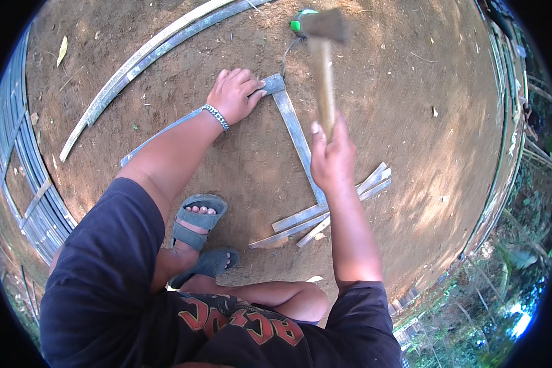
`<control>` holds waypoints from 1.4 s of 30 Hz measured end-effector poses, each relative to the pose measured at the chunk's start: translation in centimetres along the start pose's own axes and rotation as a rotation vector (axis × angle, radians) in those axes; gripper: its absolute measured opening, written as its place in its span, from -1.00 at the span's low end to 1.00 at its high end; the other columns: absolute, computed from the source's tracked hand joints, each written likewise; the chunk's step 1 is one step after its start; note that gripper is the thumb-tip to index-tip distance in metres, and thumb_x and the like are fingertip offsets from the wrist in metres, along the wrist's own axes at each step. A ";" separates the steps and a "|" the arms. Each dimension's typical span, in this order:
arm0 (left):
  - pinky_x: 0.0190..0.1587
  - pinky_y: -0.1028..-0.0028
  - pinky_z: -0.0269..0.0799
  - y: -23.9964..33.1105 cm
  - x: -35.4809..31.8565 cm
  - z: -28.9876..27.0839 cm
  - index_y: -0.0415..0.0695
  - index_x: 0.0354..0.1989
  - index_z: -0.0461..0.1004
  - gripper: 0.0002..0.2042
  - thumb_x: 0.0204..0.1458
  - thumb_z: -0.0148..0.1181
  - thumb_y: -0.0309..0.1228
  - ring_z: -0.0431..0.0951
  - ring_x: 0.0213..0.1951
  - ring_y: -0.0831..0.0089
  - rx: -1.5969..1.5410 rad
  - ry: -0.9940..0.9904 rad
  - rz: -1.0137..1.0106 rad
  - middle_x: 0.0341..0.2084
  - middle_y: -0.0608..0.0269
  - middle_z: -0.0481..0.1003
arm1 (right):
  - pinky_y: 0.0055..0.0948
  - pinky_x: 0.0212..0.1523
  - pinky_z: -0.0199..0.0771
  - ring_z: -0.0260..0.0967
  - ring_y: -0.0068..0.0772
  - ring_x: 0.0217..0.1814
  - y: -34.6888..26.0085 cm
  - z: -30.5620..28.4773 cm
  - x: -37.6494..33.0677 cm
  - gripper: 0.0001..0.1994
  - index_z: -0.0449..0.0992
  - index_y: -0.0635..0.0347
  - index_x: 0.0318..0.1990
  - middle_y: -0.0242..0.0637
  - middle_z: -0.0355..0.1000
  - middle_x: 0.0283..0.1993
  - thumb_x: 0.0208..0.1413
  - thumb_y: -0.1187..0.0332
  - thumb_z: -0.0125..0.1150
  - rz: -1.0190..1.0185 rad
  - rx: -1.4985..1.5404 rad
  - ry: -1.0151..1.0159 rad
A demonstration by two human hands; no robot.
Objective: The person assembles a rectangular bamboo frame on the ground. They measure the bamboo pieces with a tape measure, align them, and secure the joints using a hammer and nails.
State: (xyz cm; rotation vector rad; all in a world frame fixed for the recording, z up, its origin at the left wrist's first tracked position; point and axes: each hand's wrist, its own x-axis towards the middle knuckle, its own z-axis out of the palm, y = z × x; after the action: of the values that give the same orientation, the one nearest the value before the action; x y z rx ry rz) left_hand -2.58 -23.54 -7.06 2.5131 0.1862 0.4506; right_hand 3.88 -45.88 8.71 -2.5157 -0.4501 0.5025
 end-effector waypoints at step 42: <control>0.03 0.28 0.28 0.6 1.5 -0.1 -0.01 -0.29 0.61 -0.83 0.13 0.29 -0.19 0.48 -0.10 0.36 -0.010 -0.097 -0.028 -0.31 0.34 0.48 | 0.12 -0.09 0.55 0.58 0.24 -0.10 2.8 2.1 -1.4 -0.60 0.29 0.24 0.23 0.25 0.54 -0.18 0.38 0.23 0.11 0.083 -0.352 -0.250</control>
State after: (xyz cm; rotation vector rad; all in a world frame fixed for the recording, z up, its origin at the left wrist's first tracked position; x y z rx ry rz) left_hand -1.19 -23.68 -6.25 2.5131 0.1805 0.3168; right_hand 2.33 -47.83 5.84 -2.8285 -0.5718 0.8393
